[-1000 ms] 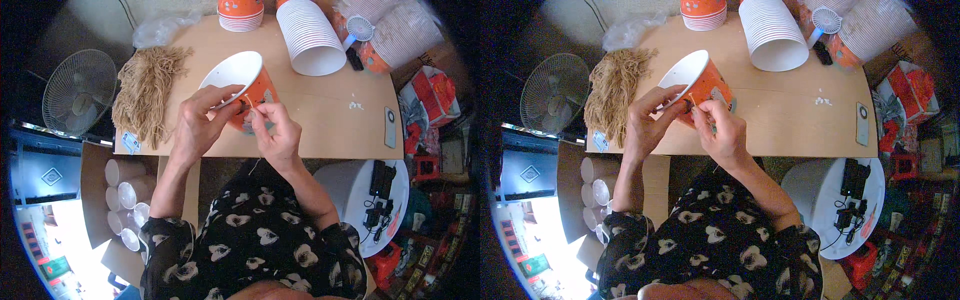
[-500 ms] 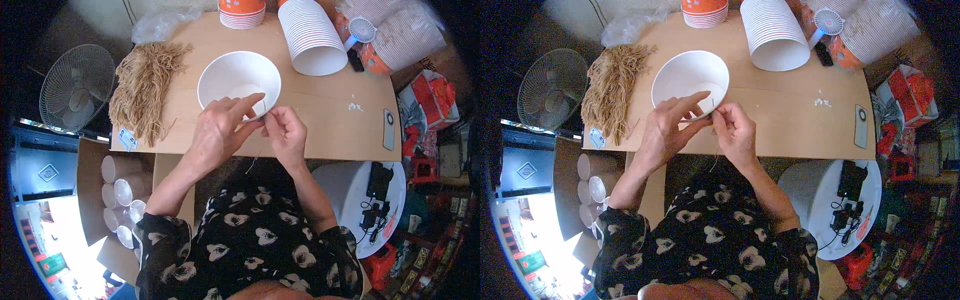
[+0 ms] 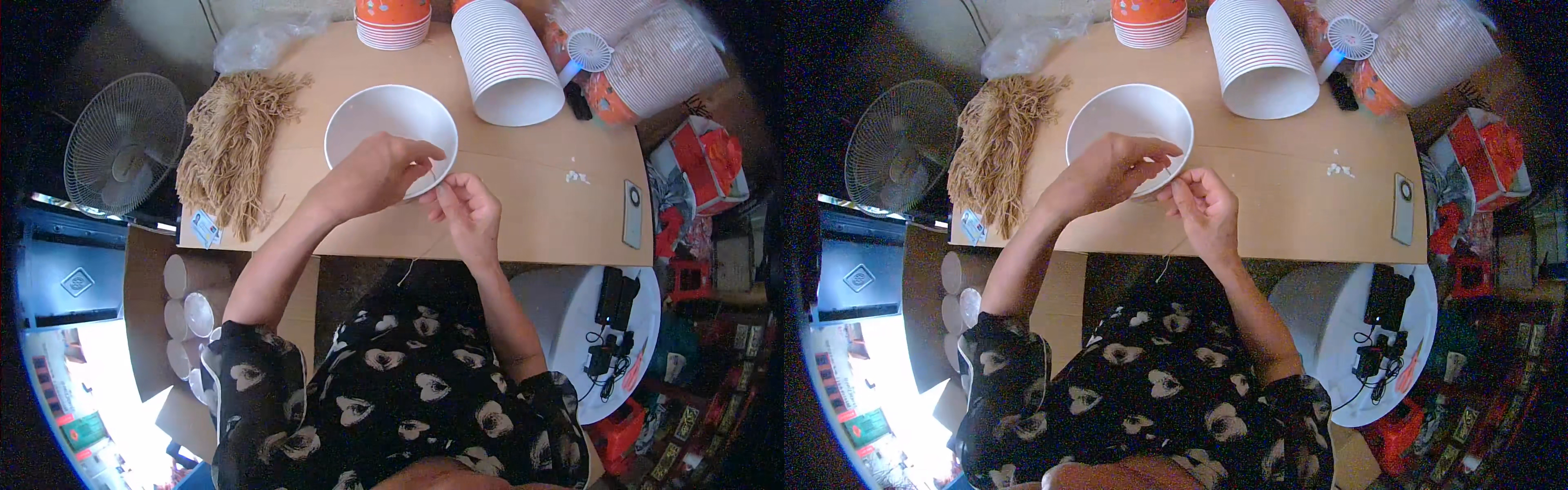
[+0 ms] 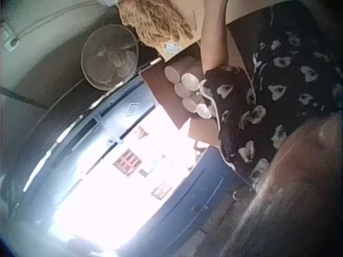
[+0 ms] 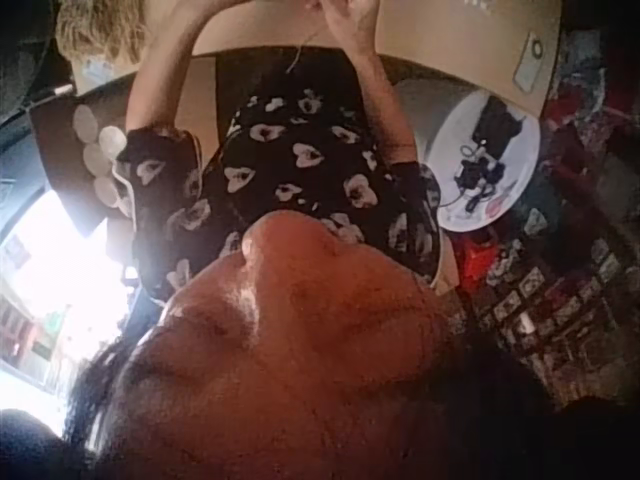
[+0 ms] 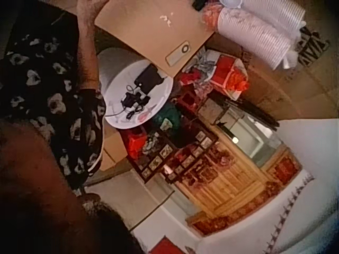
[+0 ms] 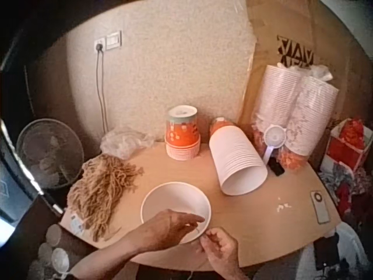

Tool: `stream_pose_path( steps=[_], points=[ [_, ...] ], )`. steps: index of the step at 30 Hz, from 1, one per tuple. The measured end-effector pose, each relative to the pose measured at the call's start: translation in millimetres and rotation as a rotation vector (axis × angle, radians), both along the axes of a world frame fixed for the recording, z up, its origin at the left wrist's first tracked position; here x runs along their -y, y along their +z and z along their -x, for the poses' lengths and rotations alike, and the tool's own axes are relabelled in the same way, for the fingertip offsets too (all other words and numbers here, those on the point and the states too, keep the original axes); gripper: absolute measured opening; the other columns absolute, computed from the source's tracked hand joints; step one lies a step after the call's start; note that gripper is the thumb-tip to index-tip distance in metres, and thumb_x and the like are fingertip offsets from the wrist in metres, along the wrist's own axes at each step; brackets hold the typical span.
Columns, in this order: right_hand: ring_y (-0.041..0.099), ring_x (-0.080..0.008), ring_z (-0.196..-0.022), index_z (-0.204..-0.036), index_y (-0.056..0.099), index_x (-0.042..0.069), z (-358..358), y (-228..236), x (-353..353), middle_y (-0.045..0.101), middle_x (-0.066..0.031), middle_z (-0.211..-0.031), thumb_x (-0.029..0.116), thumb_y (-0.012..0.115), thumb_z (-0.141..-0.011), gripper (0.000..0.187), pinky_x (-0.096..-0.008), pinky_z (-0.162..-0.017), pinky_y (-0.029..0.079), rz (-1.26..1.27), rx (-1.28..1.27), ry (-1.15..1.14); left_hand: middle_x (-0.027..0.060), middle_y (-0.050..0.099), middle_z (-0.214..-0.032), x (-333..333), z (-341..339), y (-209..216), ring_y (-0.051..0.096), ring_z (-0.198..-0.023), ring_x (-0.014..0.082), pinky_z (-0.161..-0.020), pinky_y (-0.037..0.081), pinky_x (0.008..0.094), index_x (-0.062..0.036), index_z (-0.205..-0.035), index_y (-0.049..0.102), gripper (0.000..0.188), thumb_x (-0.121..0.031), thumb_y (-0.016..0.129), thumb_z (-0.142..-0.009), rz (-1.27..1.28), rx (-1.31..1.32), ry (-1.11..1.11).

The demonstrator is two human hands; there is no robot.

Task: Threading a string handle through the holes of a paper bowl for packaging.

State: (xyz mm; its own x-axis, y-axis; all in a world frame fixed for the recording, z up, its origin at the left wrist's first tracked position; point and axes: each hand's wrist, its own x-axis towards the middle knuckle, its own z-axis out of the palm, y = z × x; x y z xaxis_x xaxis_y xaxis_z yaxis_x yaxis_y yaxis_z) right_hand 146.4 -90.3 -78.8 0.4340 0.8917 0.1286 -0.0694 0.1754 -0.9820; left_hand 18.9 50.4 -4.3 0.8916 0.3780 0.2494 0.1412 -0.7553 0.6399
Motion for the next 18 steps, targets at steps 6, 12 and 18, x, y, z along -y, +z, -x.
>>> stream_pose_path(
  steps=[6, 12, 18],
  points=[
    [0.065, -0.0095, -0.077, -0.103, 0.058, 0.0, 1.3, -1.3, 0.4, 0.07, -0.0075, -0.089, 0.012, 0.058, -0.101, 0.013, -0.0231, -0.065, 0.053, 0.02, -0.005, 0.016, 0.0183, 0.072, -0.082, 4.7, 9.3, 2.5, 0.072, -0.074, 0.0295, -0.069, 0.056, 0.0385, -0.0019, -0.095, 0.074, 0.014, -0.007, 0.067, -0.083, 0.189, 0.005, 0.034],
    [0.058, -0.0043, -0.07, -0.111, 0.06, -0.001, 1.8, -1.8, 6.8, 0.066, -0.0023, -0.081, 0.011, 0.066, -0.096, 0.02, -0.0189, -0.059, 0.044, -0.07, 0.232, -0.233, 0.0149, 0.071, -0.078, 6.6, 9.3, 8.8, 0.07, -0.067, 0.0272, -0.065, 0.056, 0.0354, -0.001, -0.091, 0.072, 0.01, -0.006, 0.069, -0.083, 0.202, 0.018, 0.102],
    [0.053, -0.0012, -0.068, -0.112, 0.067, -0.001, -4.3, 27.5, 4.7, 0.064, 0.0035, -0.083, 0.002, 0.069, -0.091, 0.021, -0.0162, -0.058, 0.04, -0.02, 0.495, -0.174, 0.0137, 0.071, -0.103, 13.5, 3.4, 10.7, 0.071, -0.076, 0.0273, -0.065, 0.057, 0.0358, -0.0038, -0.091, 0.073, 0.009, -0.01, 0.072, -0.084, 0.086, 0.307, -0.009]
  ],
)
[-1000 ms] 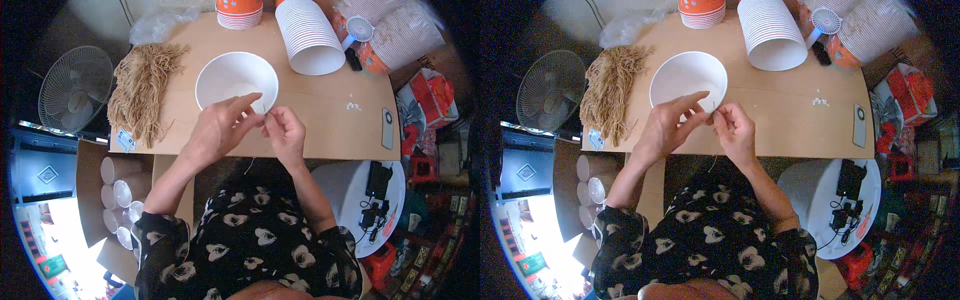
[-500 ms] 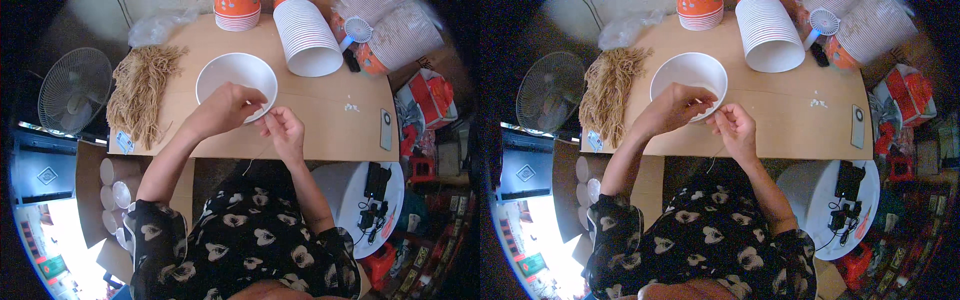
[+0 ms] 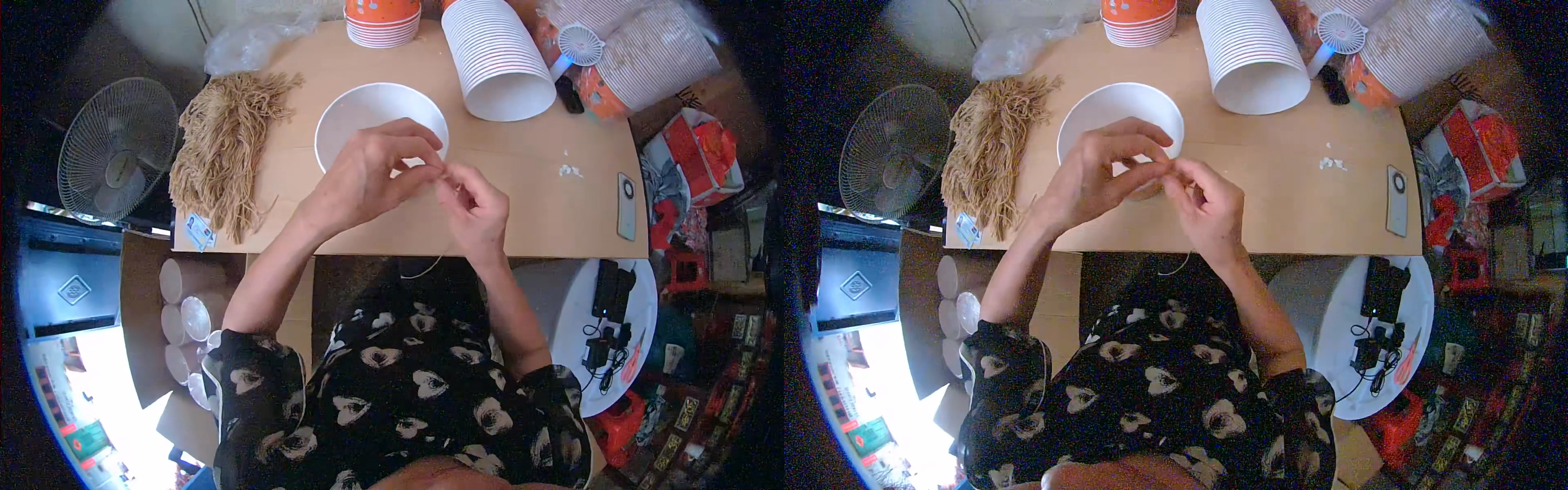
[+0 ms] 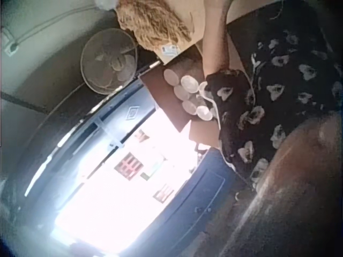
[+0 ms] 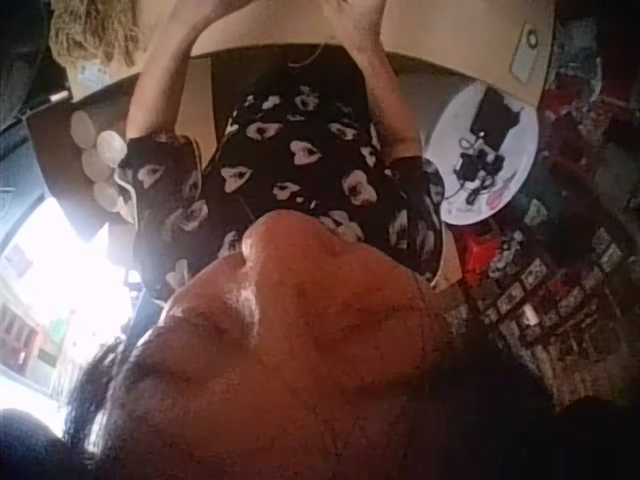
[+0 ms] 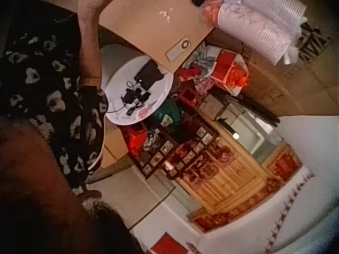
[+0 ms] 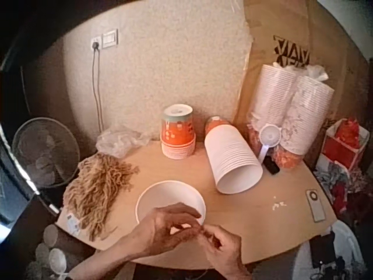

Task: Threading a string handle through the holes of a paper bowl for packaging.

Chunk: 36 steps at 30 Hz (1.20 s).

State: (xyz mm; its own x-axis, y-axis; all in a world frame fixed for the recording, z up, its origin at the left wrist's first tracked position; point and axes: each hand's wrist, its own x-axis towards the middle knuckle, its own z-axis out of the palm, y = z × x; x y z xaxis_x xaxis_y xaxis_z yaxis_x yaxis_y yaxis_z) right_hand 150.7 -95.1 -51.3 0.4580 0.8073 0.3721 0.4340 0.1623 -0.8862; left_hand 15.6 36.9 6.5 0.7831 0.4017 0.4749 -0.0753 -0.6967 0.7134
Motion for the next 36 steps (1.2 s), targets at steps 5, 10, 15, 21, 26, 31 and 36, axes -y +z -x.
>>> stream_pose_path(
  steps=[5, 10, 15, 21, 26, 31, 36],
  points=[
    [0.057, -0.0031, -0.071, -0.105, 0.07, -0.002, -4.7, -13.2, -3.9, 0.066, 0.0016, -0.086, 0.0, 0.069, -0.09, 0.015, -0.018, -0.063, 0.045, -0.071, -0.188, 0.055, 0.0107, 0.068, -0.115, 2.8, -4.9, -3.2, 0.066, -0.099, 0.0265, -0.084, 0.055, 0.0378, -0.005, -0.111, 0.069, 0.025, -0.008, 0.072, -0.086, -0.033, -0.029, -0.091],
    [0.059, -0.0063, -0.071, -0.102, 0.07, -0.003, -6.2, -11.9, -1.8, 0.067, -0.0012, -0.082, 0.004, 0.07, -0.091, 0.013, -0.0202, -0.064, 0.048, -0.144, -0.349, 0.095, 0.0112, 0.065, -0.121, 5.4, 1.0, -10.2, 0.058, -0.117, 0.0304, -0.098, 0.045, 0.045, -0.0124, -0.137, 0.054, 0.053, -0.019, 0.071, -0.087, -0.216, -0.205, -0.145],
    [0.057, -0.0068, -0.07, -0.101, 0.072, -0.001, -14.7, 13.0, 2.8, 0.065, -0.0006, -0.079, 0.013, 0.071, -0.092, 0.016, -0.0214, -0.065, 0.046, -0.001, -0.468, 0.092, 0.0104, 0.065, -0.121, 3.5, 8.8, -8.1, 0.058, -0.116, 0.0309, -0.099, 0.044, 0.0455, -0.0139, -0.14, 0.052, 0.055, -0.015, 0.07, -0.088, -0.315, -0.258, -0.037],
    [0.056, -0.0061, -0.071, -0.098, 0.072, -0.001, -28.0, 25.2, 1.9, 0.064, 0.0002, -0.079, 0.014, 0.071, -0.092, 0.017, -0.0211, -0.067, 0.046, -0.056, -0.504, 0.138, 0.0138, 0.065, -0.123, -2.7, 23.2, -1.5, 0.054, -0.12, 0.0377, -0.101, 0.045, 0.0463, -0.0096, -0.133, 0.057, 0.053, -0.008, 0.073, -0.083, -0.322, -0.304, 0.06],
    [0.058, -0.0055, -0.073, -0.1, 0.072, -0.002, -33.6, 34.5, 6.0, 0.066, 0.0004, -0.081, 0.011, 0.072, -0.091, 0.015, -0.0207, -0.066, 0.047, -0.007, -0.37, 0.212, 0.0101, 0.069, -0.107, -0.2, 9.1, 24.7, 0.063, -0.088, 0.0209, -0.076, 0.052, 0.0326, -0.0054, -0.13, 0.058, 0.034, -0.016, 0.059, -0.097, -0.036, -0.256, -0.013],
    [0.06, -0.006, -0.074, -0.101, 0.071, -0.001, -26.0, 45.4, 6.5, 0.068, -0.0005, -0.084, 0.006, 0.07, -0.091, 0.012, -0.0209, -0.066, 0.049, -0.126, -0.263, 0.244, 0.0052, 0.069, -0.092, 0.3, -10.9, 37.3, 0.063, -0.079, 0.0103, -0.067, 0.051, 0.0228, -0.001, -0.11, 0.063, 0.027, -0.024, 0.049, -0.105, 0.734, -0.465, -0.276],
    [0.063, -0.008, -0.074, -0.108, 0.067, -0.003, -38.4, 38.4, 16.3, 0.07, -0.0051, -0.085, 0.008, 0.063, -0.096, 0.017, -0.0217, -0.067, 0.051, -0.002, -0.355, 0.244, -0.0024, 0.06, -0.078, -2.8, -8.3, 15.8, 0.053, -0.066, 0.0044, -0.056, 0.04, 0.0187, -0.0073, -0.101, 0.061, 0.022, -0.027, 0.053, -0.104, 0.825, -0.456, -0.332]
  ],
)
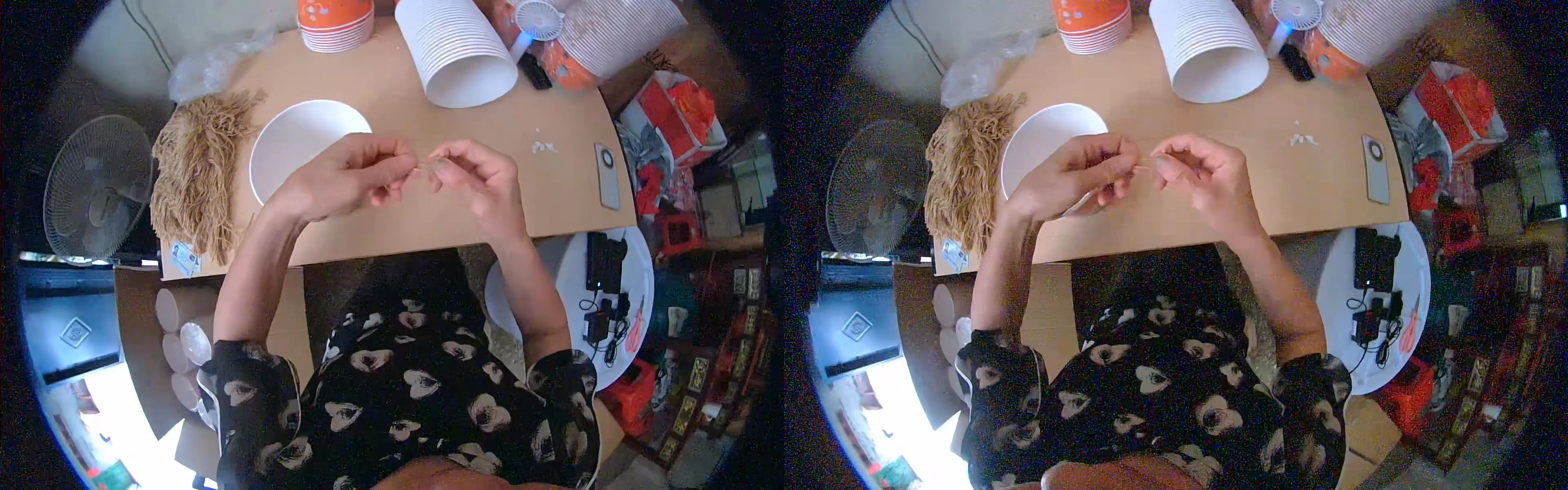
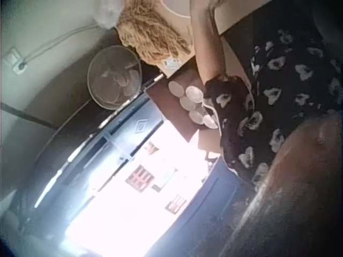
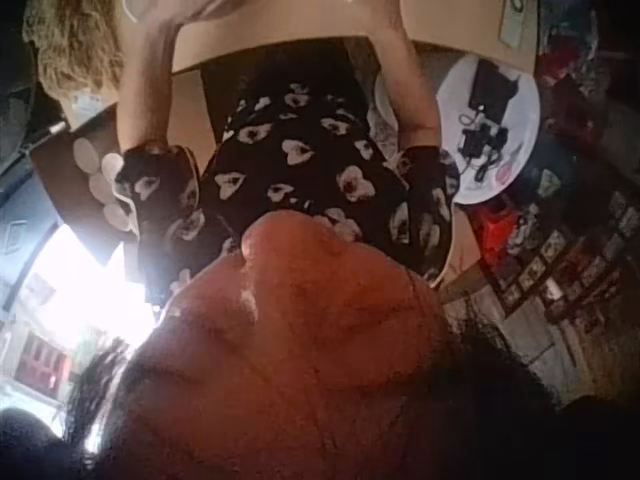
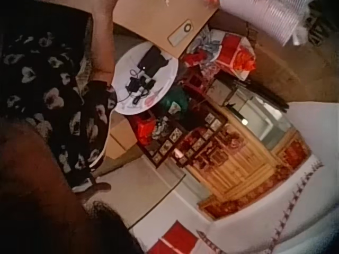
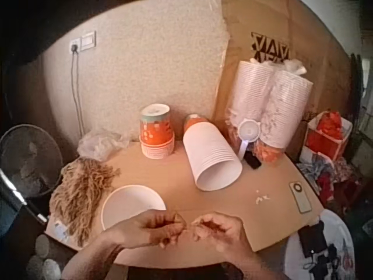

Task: Threading a string handle through the holes of a paper bowl for packaging.

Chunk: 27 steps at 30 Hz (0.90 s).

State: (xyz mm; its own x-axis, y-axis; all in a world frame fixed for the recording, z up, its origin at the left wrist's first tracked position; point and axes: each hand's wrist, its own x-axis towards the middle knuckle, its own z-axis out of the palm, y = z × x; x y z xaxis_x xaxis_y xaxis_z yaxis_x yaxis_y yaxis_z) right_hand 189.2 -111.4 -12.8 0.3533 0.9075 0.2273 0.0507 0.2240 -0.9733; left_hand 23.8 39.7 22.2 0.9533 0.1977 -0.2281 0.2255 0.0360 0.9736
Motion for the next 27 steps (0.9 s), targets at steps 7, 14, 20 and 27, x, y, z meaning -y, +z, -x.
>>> stream_pose_path(
  steps=[7, 14, 20, 27],
  points=[
    [0.06, -0.0072, -0.068, -0.114, 0.064, -0.001, -10.9, 6.3, 6.4, 0.065, -0.0024, -0.079, 0.018, 0.056, -0.1, 0.025, -0.0179, -0.053, 0.036, 0.137, -0.139, 0.082, -0.005, 0.054, -0.073, 9.1, -0.4, -4.6, 0.045, -0.058, 0.0021, -0.048, 0.031, 0.0177, -0.011, -0.093, 0.057, 0.022, -0.031, 0.057, -0.102, -0.082, 0.033, 0.083],
    [0.06, -0.0045, -0.07, -0.103, 0.067, -0.003, -15.5, -3.5, 10.1, 0.067, -0.0021, -0.079, 0.013, 0.065, -0.096, 0.017, -0.0208, -0.06, 0.046, 0.111, 0.14, 0.001, -0.005, 0.054, -0.073, 10.2, 0.1, -1.5, 0.045, -0.059, 0.0016, -0.048, 0.032, 0.0176, -0.0099, -0.094, 0.059, 0.022, -0.03, 0.057, -0.103, -0.114, 0.017, 0.079],
    [0.047, -0.0001, -0.061, -0.1, 0.07, -0.001, -14.5, -1.1, 11.9, 0.065, 0.0031, -0.077, 0.011, 0.069, -0.093, 0.014, -0.0183, -0.053, 0.037, 0.017, 0.211, -0.063, -0.0015, 0.066, -0.089, 5.9, 3.5, -1.1, 0.06, -0.076, 0.0048, -0.066, 0.048, 0.0193, -0.0036, -0.108, 0.065, 0.029, -0.029, 0.053, -0.104, -0.039, 0.026, 0.113],
    [0.041, 0.0018, -0.06, -0.097, 0.072, 0.001, -14.4, 6.2, 11.7, 0.059, 0.008, -0.073, 0.011, 0.073, -0.09, 0.012, -0.0175, -0.05, 0.032, -0.076, 0.197, -0.042, -0.0008, 0.068, -0.088, 7.0, -0.9, 10.5, 0.056, -0.068, 0.0026, -0.056, 0.043, 0.0169, -0.0045, -0.111, 0.066, 0.028, -0.029, 0.053, -0.104, -0.074, 0.016, 0.029]
  ],
)
